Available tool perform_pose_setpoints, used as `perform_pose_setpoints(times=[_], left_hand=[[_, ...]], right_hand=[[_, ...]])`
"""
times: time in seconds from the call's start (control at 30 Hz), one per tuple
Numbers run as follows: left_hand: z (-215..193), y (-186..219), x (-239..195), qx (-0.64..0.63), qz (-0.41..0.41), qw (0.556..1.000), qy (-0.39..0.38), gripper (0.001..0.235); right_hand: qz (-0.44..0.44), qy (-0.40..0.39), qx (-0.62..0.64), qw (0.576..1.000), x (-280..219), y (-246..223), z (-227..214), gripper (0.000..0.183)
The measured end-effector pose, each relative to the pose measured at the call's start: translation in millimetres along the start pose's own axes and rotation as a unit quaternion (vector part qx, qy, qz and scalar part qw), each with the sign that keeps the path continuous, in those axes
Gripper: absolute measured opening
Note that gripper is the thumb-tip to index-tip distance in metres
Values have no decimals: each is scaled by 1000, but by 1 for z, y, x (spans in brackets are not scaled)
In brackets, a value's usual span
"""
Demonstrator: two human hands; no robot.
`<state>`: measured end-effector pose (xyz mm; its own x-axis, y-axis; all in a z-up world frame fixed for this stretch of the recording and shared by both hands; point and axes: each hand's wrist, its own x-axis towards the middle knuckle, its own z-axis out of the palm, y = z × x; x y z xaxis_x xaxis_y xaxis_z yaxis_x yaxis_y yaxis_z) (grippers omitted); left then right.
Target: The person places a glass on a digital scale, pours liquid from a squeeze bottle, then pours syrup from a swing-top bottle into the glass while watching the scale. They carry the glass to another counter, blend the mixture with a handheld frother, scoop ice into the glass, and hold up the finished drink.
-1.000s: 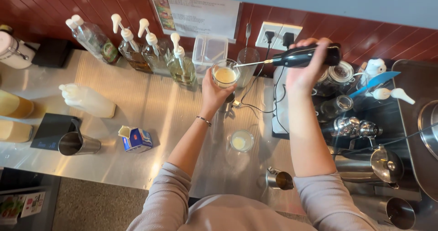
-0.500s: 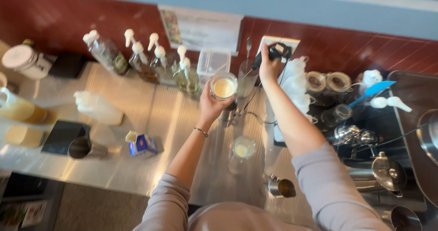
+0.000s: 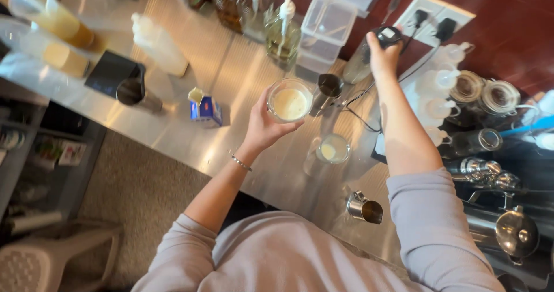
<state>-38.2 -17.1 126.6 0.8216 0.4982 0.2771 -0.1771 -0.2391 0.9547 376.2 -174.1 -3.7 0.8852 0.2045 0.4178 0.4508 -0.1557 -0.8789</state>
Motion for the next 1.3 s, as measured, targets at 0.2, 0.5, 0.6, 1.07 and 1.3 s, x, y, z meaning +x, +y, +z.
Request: perform_pose_setpoints(times=[0.2,0.5,0.6,1.07,1.3], left_hand=[[-49,-8,-52,21,7,1000,1,85],[-136,-35,-102,-12,-67,998,19,88],[-173,-46,-113,-30,-58,998,4,89],[-378,-62,-130,13,-57,998,31,80],[-461,-111,-87,-15,-89,984,152,85]], right_hand=[[6,-30,14,999,-21,15,-9,71],[313,-155,-25,937,-22,-92,-25,61],[428,-163,140,878,-5,-47,-41,80],[41,-30,272,961,-306,-250,157,38],[197,-378,107,898,-405,-272,379,83]])
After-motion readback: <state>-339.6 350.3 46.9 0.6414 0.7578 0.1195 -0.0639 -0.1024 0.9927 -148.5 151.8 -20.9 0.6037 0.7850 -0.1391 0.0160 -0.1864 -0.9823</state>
